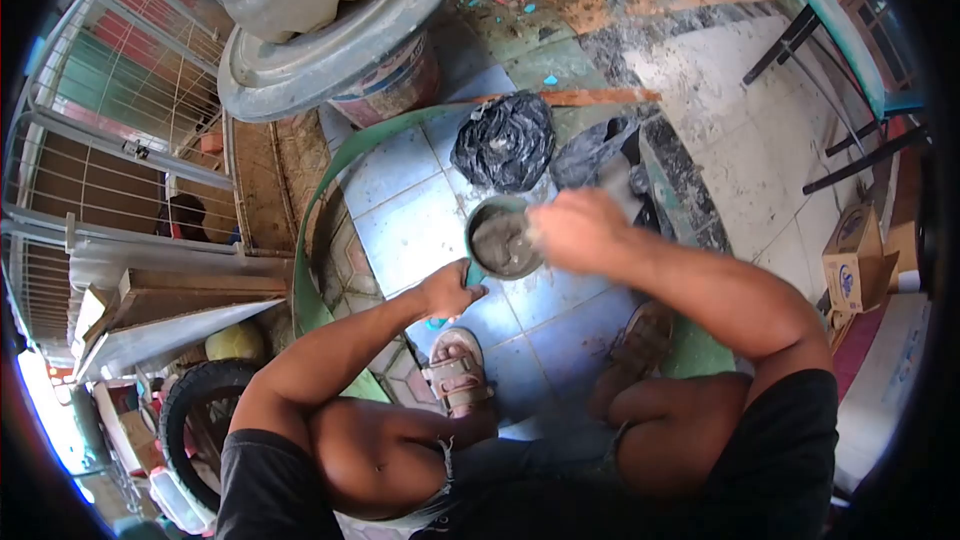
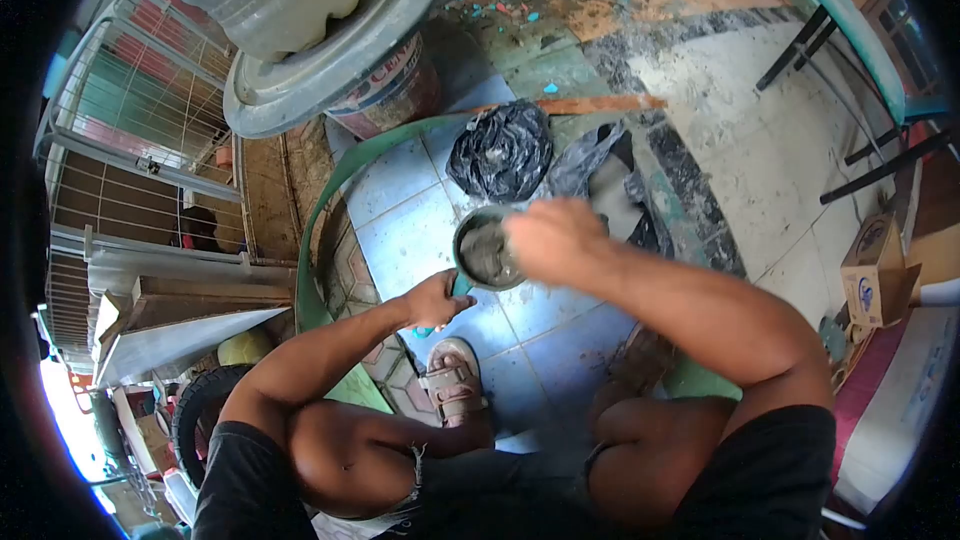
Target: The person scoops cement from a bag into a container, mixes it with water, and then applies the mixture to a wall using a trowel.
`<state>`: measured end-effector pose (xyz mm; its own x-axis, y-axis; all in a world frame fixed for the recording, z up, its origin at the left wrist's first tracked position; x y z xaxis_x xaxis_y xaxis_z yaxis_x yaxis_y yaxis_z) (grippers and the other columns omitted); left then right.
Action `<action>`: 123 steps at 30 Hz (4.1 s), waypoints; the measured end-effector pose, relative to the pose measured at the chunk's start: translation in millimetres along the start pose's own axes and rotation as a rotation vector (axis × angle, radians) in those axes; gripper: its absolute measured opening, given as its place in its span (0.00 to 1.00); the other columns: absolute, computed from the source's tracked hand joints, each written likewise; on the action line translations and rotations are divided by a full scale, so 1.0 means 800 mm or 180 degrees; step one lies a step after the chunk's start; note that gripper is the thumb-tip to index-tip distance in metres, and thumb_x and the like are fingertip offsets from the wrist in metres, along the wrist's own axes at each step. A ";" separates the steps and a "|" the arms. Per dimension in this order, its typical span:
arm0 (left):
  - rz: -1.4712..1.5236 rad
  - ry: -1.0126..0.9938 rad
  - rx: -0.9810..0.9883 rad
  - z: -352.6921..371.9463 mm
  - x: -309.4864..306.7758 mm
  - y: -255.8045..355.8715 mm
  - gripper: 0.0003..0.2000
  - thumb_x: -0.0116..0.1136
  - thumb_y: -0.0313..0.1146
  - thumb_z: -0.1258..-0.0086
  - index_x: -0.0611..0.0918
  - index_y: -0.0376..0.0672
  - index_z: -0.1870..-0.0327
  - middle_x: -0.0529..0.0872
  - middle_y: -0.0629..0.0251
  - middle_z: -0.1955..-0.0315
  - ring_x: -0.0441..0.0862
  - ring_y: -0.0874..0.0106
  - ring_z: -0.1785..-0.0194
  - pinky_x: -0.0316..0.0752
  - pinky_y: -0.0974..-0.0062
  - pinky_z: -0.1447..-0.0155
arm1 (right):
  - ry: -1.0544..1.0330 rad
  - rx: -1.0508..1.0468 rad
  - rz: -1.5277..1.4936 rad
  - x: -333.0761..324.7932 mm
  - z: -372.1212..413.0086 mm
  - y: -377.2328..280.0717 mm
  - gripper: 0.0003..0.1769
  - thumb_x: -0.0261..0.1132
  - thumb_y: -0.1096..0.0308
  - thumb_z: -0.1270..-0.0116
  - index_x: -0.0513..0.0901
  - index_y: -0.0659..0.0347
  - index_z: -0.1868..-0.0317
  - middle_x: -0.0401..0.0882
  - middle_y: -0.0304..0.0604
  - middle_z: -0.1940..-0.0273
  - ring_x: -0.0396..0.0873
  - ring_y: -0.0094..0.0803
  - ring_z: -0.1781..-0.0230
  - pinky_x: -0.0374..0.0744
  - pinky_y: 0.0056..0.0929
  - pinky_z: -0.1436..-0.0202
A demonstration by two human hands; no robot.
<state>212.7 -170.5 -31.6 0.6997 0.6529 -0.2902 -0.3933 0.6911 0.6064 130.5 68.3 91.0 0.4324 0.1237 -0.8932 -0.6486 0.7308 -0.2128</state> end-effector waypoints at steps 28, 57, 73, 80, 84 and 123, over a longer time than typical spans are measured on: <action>-0.0076 -0.0076 0.0588 -0.045 -0.001 -0.016 0.13 0.63 0.40 0.26 0.84 0.39 0.65 0.85 0.63 0.79 0.82 0.71 0.77 0.79 0.67 0.68 | -0.0572 0.0138 -0.0261 0.023 0.019 -0.001 0.14 0.62 0.61 0.32 0.86 0.59 0.52 0.89 0.59 0.62 0.89 0.58 0.57 0.85 0.59 0.55; -0.0212 -0.0278 0.0337 -0.039 0.000 -0.005 0.14 0.63 0.40 0.25 0.83 0.37 0.64 0.86 0.59 0.79 0.82 0.68 0.81 0.79 0.64 0.71 | 0.0064 0.0239 -0.0015 0.002 0.013 0.007 0.09 0.63 0.64 0.35 0.88 0.55 0.60 0.89 0.55 0.67 0.89 0.55 0.65 0.86 0.54 0.62; 0.0254 -0.0068 -0.0065 -0.005 -0.005 0.025 0.20 0.64 0.42 0.23 0.74 0.32 0.49 0.81 0.61 0.80 0.79 0.69 0.81 0.74 0.67 0.76 | -0.0203 0.0431 -0.0284 -0.010 0.021 -0.008 0.17 0.59 0.66 0.28 0.84 0.59 0.43 0.89 0.58 0.62 0.89 0.56 0.56 0.83 0.56 0.50; 0.0265 -0.0087 -0.0073 -0.014 -0.006 0.020 0.19 0.65 0.41 0.23 0.75 0.33 0.50 0.79 0.62 0.81 0.78 0.70 0.82 0.74 0.67 0.77 | 0.0051 0.0157 -0.0153 0.020 0.018 -0.013 0.13 0.60 0.68 0.31 0.87 0.60 0.50 0.89 0.56 0.64 0.89 0.56 0.60 0.84 0.55 0.56; 0.0125 -0.0121 -0.0069 -0.005 -0.012 0.037 0.19 0.63 0.42 0.22 0.75 0.33 0.49 0.80 0.61 0.80 0.79 0.69 0.81 0.75 0.66 0.76 | 0.0499 0.0391 -0.0180 -0.016 0.008 0.016 0.15 0.62 0.69 0.35 0.88 0.60 0.50 0.89 0.54 0.66 0.90 0.53 0.63 0.85 0.52 0.58; 0.0179 0.0043 0.0009 0.003 0.004 0.032 0.24 0.65 0.46 0.22 0.73 0.31 0.50 0.81 0.59 0.80 0.80 0.69 0.80 0.76 0.66 0.75 | 0.0082 0.0326 -0.0169 -0.015 0.017 0.008 0.16 0.59 0.74 0.32 0.86 0.63 0.47 0.89 0.55 0.63 0.90 0.54 0.60 0.85 0.53 0.59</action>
<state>206.5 -151.4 -15.1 0.6683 0.6948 -0.2658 -0.4299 0.6523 0.6242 129.9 80.3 105.4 0.4474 0.0667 -0.8918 -0.5571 0.8008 -0.2197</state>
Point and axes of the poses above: each hand's wrist, its own z-axis away from the middle knuckle, its own x-axis out of the palm, y = z × x, the point moved 1 cm from there along -z, towards the middle knuckle
